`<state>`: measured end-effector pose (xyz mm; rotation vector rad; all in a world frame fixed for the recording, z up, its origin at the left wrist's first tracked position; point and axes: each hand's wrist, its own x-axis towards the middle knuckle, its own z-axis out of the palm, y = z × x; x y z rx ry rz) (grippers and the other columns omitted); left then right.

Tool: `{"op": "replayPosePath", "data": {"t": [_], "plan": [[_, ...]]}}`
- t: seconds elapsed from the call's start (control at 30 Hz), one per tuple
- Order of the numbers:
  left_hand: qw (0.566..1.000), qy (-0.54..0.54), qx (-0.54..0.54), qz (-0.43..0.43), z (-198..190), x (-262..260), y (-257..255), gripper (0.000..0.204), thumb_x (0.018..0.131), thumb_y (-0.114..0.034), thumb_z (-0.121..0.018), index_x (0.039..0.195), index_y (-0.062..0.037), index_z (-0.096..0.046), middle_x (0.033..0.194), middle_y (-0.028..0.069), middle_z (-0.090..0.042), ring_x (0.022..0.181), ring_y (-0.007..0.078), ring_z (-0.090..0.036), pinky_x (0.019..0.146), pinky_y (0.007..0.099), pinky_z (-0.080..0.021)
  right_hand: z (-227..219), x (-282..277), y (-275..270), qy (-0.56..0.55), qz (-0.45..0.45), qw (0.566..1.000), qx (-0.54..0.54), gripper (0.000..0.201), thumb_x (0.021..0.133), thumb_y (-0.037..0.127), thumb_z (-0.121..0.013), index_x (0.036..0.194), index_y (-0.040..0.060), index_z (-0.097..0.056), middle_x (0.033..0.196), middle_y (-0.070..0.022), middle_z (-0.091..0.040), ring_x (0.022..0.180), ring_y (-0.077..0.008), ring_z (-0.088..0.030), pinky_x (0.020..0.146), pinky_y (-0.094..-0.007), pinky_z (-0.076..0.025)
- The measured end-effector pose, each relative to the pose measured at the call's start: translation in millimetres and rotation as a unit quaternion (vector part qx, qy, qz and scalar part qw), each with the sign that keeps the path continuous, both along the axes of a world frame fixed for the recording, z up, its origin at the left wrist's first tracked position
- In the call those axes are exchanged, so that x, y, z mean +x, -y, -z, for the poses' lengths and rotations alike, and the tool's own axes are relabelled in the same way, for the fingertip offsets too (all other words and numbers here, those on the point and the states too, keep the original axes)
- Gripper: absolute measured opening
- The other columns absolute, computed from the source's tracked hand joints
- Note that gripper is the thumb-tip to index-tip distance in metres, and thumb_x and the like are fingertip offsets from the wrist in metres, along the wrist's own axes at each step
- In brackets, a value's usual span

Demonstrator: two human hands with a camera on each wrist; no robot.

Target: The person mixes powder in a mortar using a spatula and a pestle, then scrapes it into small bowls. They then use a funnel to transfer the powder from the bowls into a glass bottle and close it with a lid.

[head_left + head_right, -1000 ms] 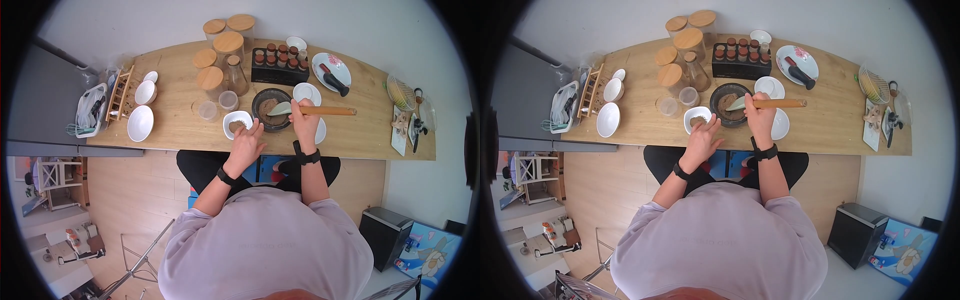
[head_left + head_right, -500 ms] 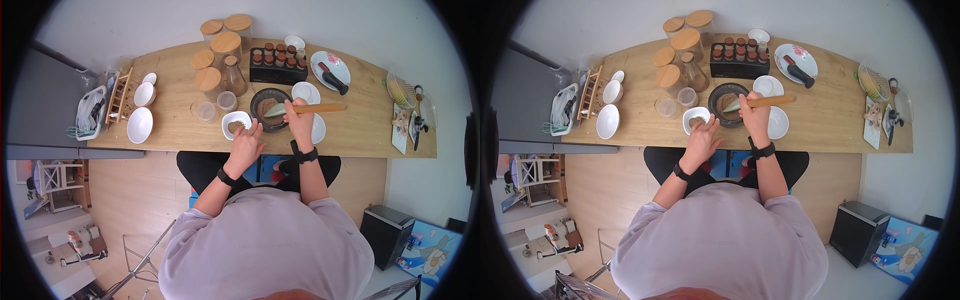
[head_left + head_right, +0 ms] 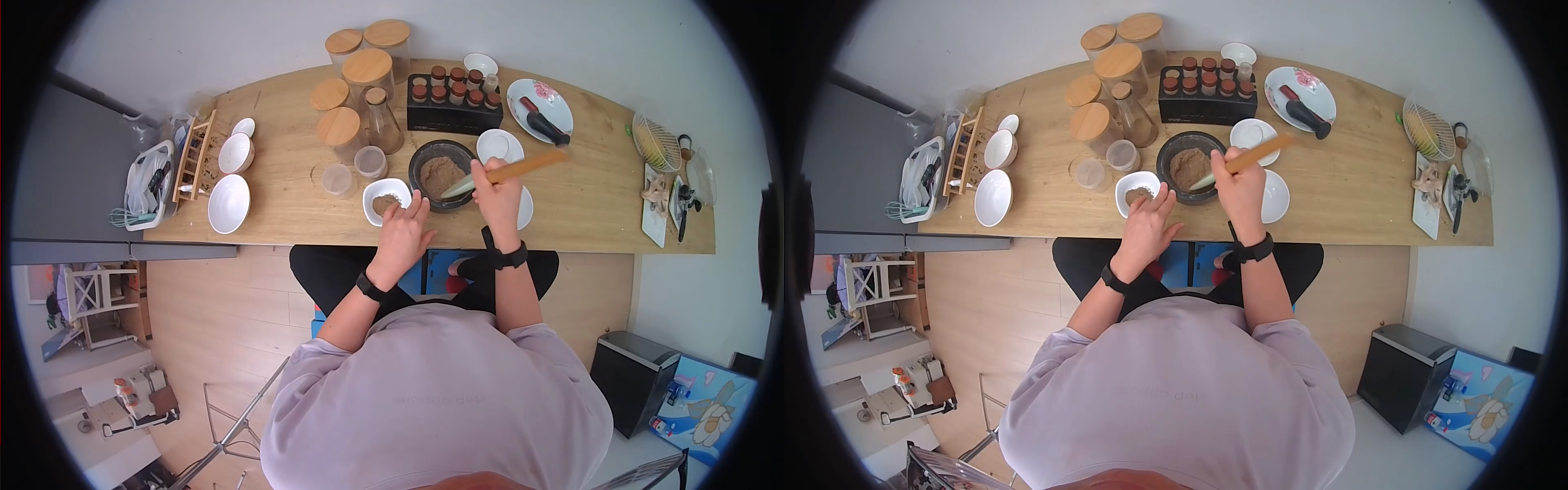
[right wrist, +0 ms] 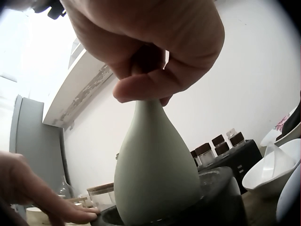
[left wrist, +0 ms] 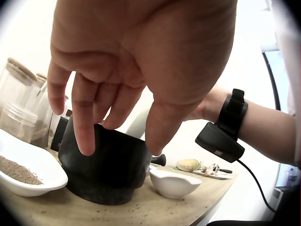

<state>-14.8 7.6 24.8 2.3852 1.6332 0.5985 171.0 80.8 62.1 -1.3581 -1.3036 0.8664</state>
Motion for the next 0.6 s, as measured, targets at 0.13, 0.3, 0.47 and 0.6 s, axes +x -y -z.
{"op": "replayPosePath", "data": {"t": [0.13, 0.3, 0.47, 0.6], "plan": [[1.0, -0.005, -0.007, -0.001, -1, 1, -1, 0.064, 0.076, -0.022, -0.08, 0.13, 0.0029, -0.056, 0.139, 0.0241, -0.054, 0.108, 0.0318, -0.064, 0.102, 0.0437, -0.044, 8, -8, -7, -0.016, -0.003, 1.0, 0.005, 0.036, 0.093, 0.013, -0.069, 0.069, -0.0007, -0.046, 0.069, -0.0064, -0.051, 0.049, -0.0128, -0.057, 0.044, -0.0272, -0.041], [1.0, 0.0, -0.002, 0.001, 0, -2, 1, 0.064, 0.076, -0.022, -0.079, 0.13, 0.0027, -0.056, 0.138, 0.0238, -0.055, 0.108, 0.0318, -0.064, 0.101, 0.0436, -0.044, 0, -13, -3, -0.043, -0.001, 0.998, 0.041, 0.035, 0.093, 0.013, -0.068, 0.069, -0.0002, -0.047, 0.07, -0.0061, -0.051, 0.05, -0.0125, -0.058, 0.044, -0.0268, -0.042], [1.0, -0.006, -0.007, 0.001, -2, 0, -1, 0.064, 0.076, -0.021, -0.079, 0.13, 0.0026, -0.056, 0.138, 0.0235, -0.055, 0.107, 0.0319, -0.064, 0.101, 0.0442, -0.045, 0, -12, -8, -0.055, 0.0, 0.998, 0.021, 0.034, 0.093, 0.013, -0.068, 0.069, 0.0002, -0.048, 0.072, -0.0059, -0.051, 0.05, -0.0118, -0.058, 0.044, -0.0259, -0.043], [1.0, -0.007, -0.006, -0.001, -1, 0, 0, 0.064, 0.076, -0.021, -0.079, 0.13, 0.0028, -0.056, 0.137, 0.0237, -0.056, 0.107, 0.032, -0.064, 0.102, 0.0443, -0.045, 3, -17, -9, -0.07, -0.009, 0.995, 0.067, 0.033, 0.094, 0.013, -0.068, 0.07, 0.0001, -0.048, 0.073, -0.0056, -0.051, 0.05, -0.0114, -0.058, 0.044, -0.0252, -0.044]]}}
